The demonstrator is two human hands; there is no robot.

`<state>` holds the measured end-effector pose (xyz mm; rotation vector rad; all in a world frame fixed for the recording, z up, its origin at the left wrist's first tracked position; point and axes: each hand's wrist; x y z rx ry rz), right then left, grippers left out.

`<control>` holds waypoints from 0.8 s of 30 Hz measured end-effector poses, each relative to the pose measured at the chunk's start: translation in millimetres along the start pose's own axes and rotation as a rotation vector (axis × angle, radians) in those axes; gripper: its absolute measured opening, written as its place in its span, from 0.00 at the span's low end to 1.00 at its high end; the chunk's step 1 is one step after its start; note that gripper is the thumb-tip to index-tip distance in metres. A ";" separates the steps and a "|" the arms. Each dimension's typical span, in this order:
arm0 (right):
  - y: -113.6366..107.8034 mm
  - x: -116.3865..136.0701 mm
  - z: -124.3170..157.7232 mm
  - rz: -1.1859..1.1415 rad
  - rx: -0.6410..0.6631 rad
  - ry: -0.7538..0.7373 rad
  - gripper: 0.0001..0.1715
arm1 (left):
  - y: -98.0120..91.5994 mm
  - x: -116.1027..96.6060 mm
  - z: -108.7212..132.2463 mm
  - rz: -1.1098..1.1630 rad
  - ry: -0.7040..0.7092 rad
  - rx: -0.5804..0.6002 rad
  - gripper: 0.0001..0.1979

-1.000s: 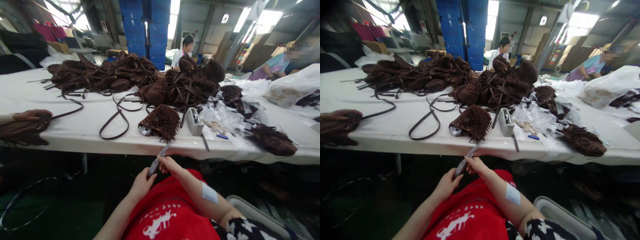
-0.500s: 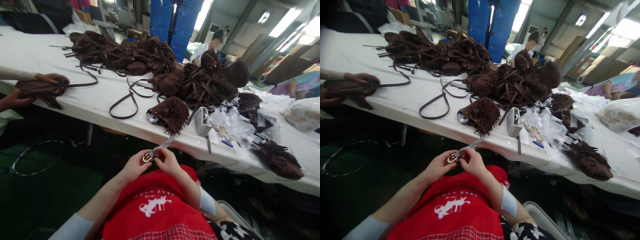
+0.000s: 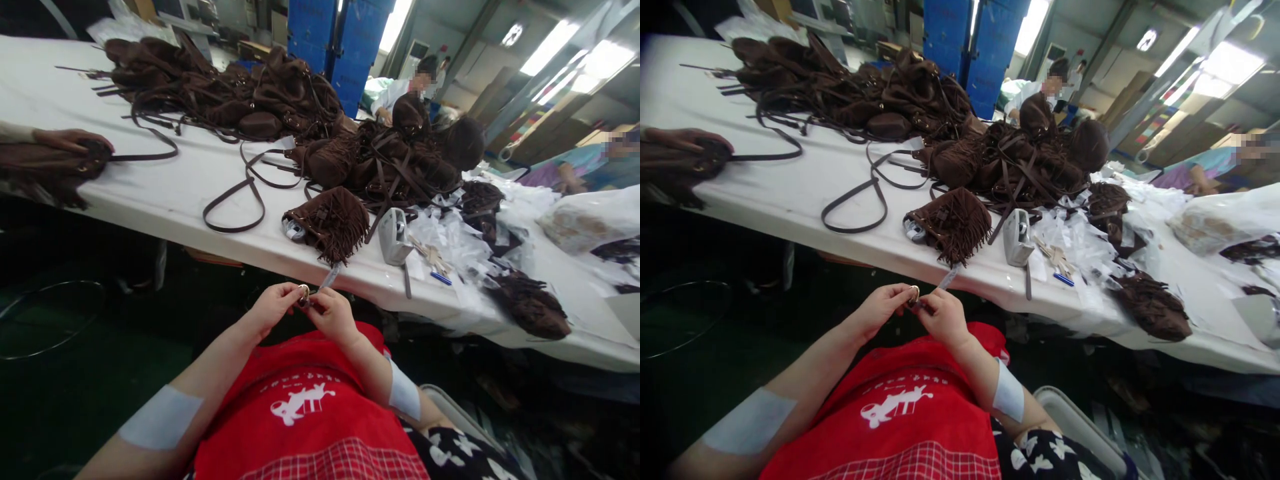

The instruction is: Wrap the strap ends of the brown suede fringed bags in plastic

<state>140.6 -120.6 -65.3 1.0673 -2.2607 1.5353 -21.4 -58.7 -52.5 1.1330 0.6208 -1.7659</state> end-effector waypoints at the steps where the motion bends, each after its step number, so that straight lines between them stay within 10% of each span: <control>1: -0.6 -0.3 2.6 0.029 -0.033 0.000 0.13 | 1.3 0.6 -4.9 0.015 -0.073 0.039 0.18; 5: -2.6 -4.6 11.9 0.107 -0.013 -0.107 0.32 | 4.8 8.4 -22.6 0.165 -0.348 0.192 0.16; 10: -4.8 -11.8 18.7 0.130 0.116 -0.097 0.28 | 12.4 15.1 -35.8 0.262 -0.517 0.280 0.09; 24: 2.4 -24.6 28.1 0.178 0.060 -0.181 0.25 | 26.6 10.5 -58.6 0.260 -0.527 0.264 0.13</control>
Point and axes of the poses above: each hand's wrist, its own z-axis away from the middle knuckle, its own y-axis out of the palm, x = y × z, and after that the axes turned 14 degrees about -y, right-handed
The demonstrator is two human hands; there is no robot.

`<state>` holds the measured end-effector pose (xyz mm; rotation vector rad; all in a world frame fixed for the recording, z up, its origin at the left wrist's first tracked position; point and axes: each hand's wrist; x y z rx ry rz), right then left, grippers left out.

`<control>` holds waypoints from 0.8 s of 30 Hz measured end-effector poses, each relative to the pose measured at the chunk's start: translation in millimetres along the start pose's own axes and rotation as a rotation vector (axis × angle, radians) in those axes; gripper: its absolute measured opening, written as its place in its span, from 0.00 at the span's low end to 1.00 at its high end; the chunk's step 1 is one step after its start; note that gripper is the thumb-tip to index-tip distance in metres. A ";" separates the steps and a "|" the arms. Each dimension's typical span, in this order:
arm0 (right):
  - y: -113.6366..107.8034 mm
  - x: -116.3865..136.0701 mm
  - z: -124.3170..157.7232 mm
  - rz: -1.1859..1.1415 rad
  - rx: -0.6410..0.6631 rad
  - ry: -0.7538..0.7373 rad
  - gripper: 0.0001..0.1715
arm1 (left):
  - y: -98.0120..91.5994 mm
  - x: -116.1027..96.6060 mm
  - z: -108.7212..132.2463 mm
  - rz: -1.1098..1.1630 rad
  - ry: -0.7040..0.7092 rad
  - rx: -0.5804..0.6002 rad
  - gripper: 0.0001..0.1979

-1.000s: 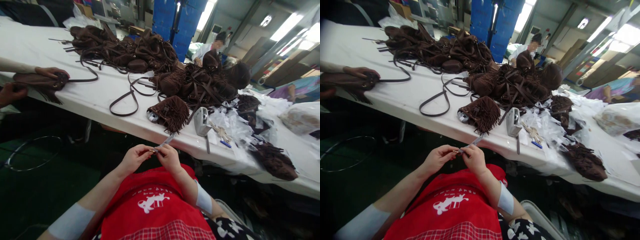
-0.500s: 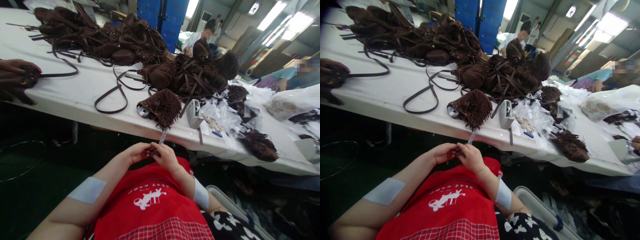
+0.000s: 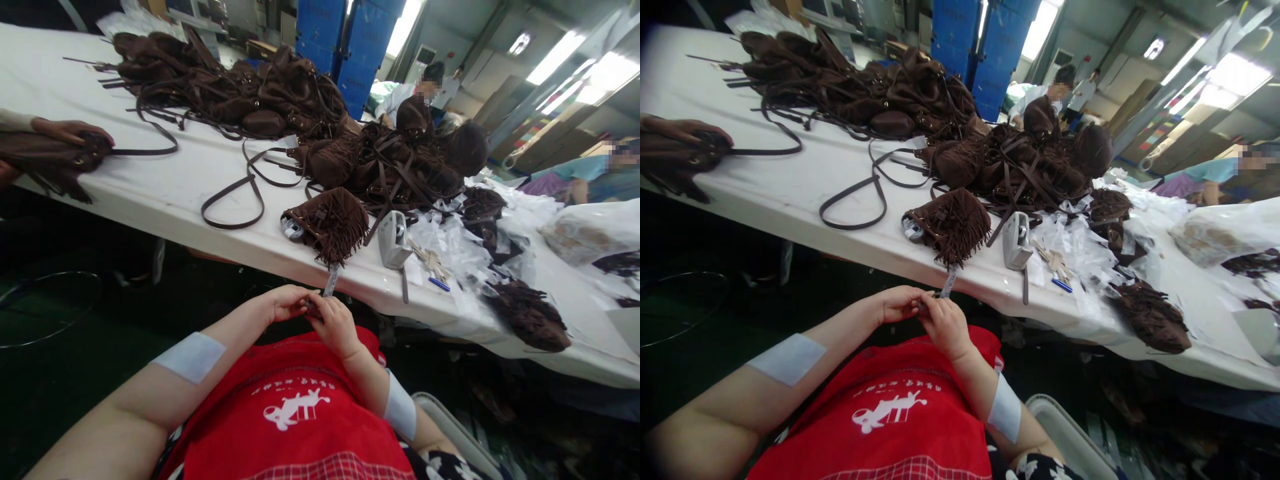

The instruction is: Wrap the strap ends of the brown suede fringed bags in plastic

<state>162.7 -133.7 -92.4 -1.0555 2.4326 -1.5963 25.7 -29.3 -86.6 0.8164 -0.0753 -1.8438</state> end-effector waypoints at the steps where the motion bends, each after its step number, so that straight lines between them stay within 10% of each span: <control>1: -0.7 0.1 -1.0 -0.028 -0.021 0.031 0.25 | 1.9 -1.0 -0.8 -0.018 0.007 -0.011 0.13; 13: -13.6 -23.7 -21.1 -1.089 -0.675 0.788 0.24 | 30.0 18.4 13.5 -0.541 0.647 -0.136 0.17; 18: -29.3 -33.3 -19.0 -1.100 -0.491 0.675 0.22 | 24.9 20.0 9.9 -0.511 0.706 -0.136 0.13; 24: -53.3 -35.5 -22.6 -0.331 -0.211 0.303 0.18 | 24.8 6.3 22.4 -0.431 0.640 -0.041 0.14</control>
Point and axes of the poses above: each hand's wrist, its own z-axis away from the middle knuckle, its own y-axis out of the palm, x = y × z, and after that the axes turned 14 degrees about -y, right-handed
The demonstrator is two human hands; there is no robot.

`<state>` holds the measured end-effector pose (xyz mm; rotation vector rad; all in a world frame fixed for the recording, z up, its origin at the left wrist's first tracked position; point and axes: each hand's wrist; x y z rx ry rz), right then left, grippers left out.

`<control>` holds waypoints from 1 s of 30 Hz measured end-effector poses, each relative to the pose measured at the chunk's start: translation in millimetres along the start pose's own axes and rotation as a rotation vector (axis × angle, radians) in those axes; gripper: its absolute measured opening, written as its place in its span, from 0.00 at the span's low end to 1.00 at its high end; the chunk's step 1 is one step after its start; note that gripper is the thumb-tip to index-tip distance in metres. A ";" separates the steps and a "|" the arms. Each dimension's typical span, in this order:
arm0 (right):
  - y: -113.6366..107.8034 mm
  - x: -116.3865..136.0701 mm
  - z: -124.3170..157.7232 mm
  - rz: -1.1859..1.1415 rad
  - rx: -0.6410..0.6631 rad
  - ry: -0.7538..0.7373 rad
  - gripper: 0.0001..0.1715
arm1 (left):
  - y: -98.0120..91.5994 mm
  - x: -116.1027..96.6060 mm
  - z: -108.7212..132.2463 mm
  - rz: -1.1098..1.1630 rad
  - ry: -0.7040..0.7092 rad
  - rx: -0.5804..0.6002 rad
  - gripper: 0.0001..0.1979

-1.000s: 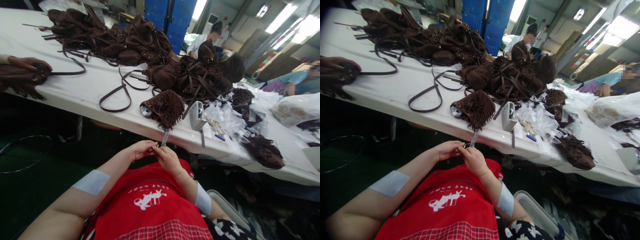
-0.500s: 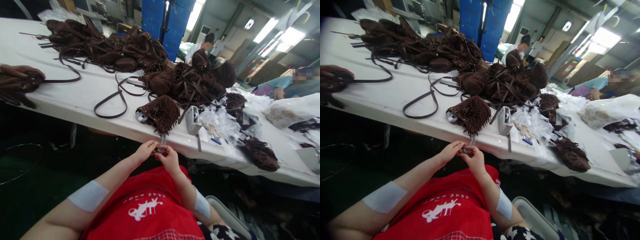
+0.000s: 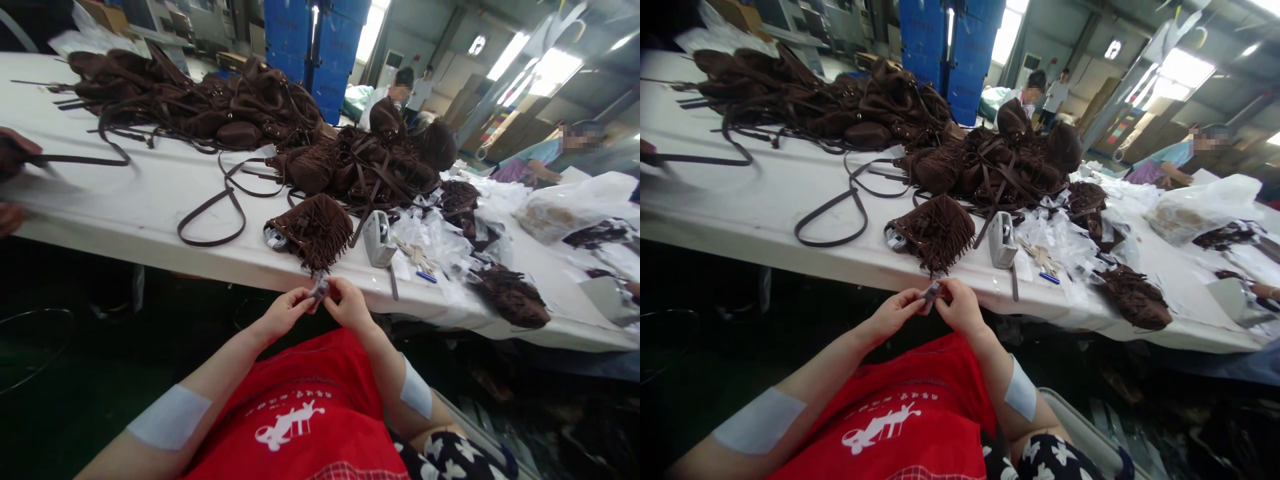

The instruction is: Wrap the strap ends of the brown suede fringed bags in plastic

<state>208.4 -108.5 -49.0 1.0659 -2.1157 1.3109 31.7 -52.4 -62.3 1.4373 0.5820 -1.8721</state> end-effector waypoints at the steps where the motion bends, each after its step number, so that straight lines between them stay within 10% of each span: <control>1: -0.3 1.7 -2.3 0.114 0.002 -0.015 0.13 | 0.2 -2.9 0.7 0.004 0.002 0.010 0.14; 5: 10.0 5.2 -7.8 0.173 -0.028 0.003 0.08 | 0.5 -8.3 2.0 -0.057 0.054 -0.027 0.15; 12: 38.6 -0.4 -8.3 -0.670 -0.105 0.508 0.17 | 0.3 -12.7 10.9 -0.526 0.305 -0.411 0.18; 19: 46.0 4.2 -6.6 -1.203 -0.037 0.864 0.16 | 2.8 -2.9 8.8 -0.679 0.385 -0.473 0.07; 30: 48.0 7.3 -23.1 -1.056 0.053 0.730 0.17 | -6.6 0.3 4.8 -0.681 0.366 -0.473 0.11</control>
Point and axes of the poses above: each hand's wrist, its own z-axis away from the middle knuckle, its own y-axis out of the palm, x = y × z, and after that the axes turned 14 degrees about -y, right-handed
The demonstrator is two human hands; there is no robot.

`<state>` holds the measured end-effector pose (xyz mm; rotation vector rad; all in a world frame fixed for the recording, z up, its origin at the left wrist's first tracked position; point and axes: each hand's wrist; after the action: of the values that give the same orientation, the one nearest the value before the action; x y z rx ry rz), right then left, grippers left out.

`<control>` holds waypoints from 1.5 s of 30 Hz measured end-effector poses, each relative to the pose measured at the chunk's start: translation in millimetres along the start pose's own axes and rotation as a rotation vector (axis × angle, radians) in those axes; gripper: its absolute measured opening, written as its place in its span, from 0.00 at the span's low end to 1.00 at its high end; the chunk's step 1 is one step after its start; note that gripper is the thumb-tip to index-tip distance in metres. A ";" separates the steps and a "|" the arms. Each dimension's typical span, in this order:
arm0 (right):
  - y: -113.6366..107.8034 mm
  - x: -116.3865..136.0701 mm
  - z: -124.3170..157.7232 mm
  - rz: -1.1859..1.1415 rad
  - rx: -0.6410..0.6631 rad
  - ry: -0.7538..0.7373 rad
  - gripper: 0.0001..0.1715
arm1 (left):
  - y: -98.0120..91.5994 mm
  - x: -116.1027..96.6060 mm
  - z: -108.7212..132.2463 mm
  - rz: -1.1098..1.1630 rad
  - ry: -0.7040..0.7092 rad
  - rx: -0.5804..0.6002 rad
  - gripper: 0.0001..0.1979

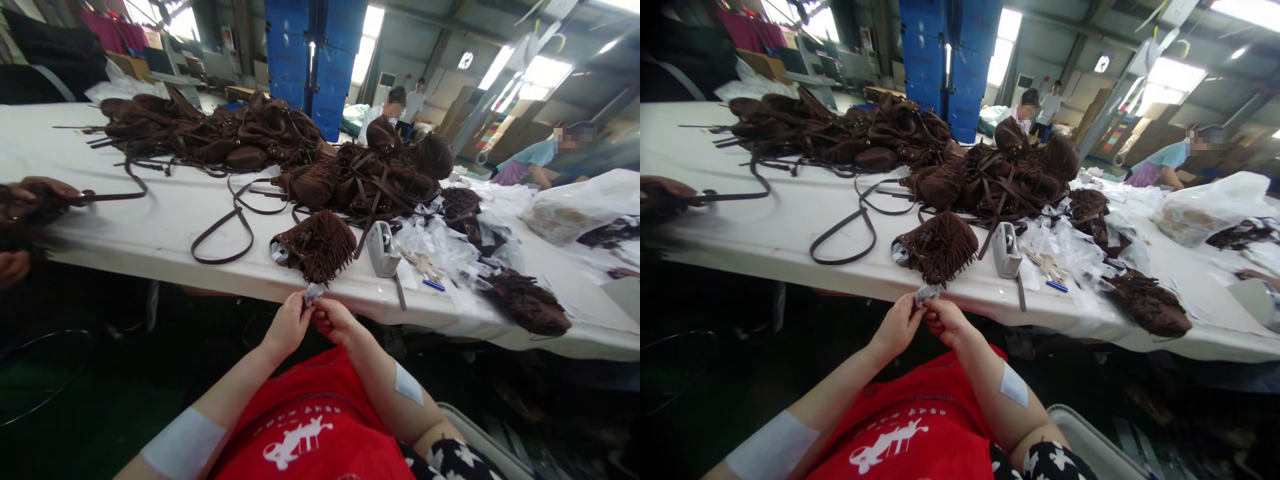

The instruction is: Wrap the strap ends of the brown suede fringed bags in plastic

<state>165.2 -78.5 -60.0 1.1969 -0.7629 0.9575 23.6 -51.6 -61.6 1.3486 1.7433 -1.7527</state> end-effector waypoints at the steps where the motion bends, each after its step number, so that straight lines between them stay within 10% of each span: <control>1: 1.2 0.9 -0.4 0.150 -0.005 -0.049 0.17 | -0.7 1.8 -0.4 -0.009 -0.002 0.001 0.11; 6: 7.3 18.1 7.6 1.279 -0.124 -0.530 0.13 | -3.6 7.8 -2.9 -0.069 -0.014 0.033 0.09; 10: 9.6 36.5 10.4 1.698 -0.082 -0.604 0.07 | -9.4 1.5 -5.7 -0.141 -0.009 0.074 0.08; 16: 1.1 26.8 -7.5 1.587 0.073 -0.580 0.14 | -14.3 -2.9 -7.4 -0.153 0.085 -0.030 0.08; 29: 18.3 -6.3 -18.2 0.255 -0.033 -0.131 0.18 | -7.9 -1.4 -10.4 -0.199 -0.041 -0.171 0.13; 33: 14.1 3.7 -17.6 0.574 0.037 -0.150 0.21 | -3.1 8.3 -10.1 -0.248 -0.045 -0.178 0.13; 39: 14.8 29.9 -8.7 1.420 -0.069 -0.646 0.11 | -0.9 14.2 -10.9 -0.375 -0.017 -0.191 0.13; 45: 21.8 24.9 -9.6 1.772 -0.087 -0.503 0.10 | -0.4 10.0 -8.9 -0.457 0.060 -0.219 0.11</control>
<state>155.7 -62.2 -31.1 0.3991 -2.3766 1.9545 21.7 -39.6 -67.5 0.9733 2.3416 -1.6755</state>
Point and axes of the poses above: each hand's wrist, its own z-axis away from the middle knuckle, its own y-axis out of the palm, x = y × z, and after that the axes turned 14 degrees about -y, right-handed
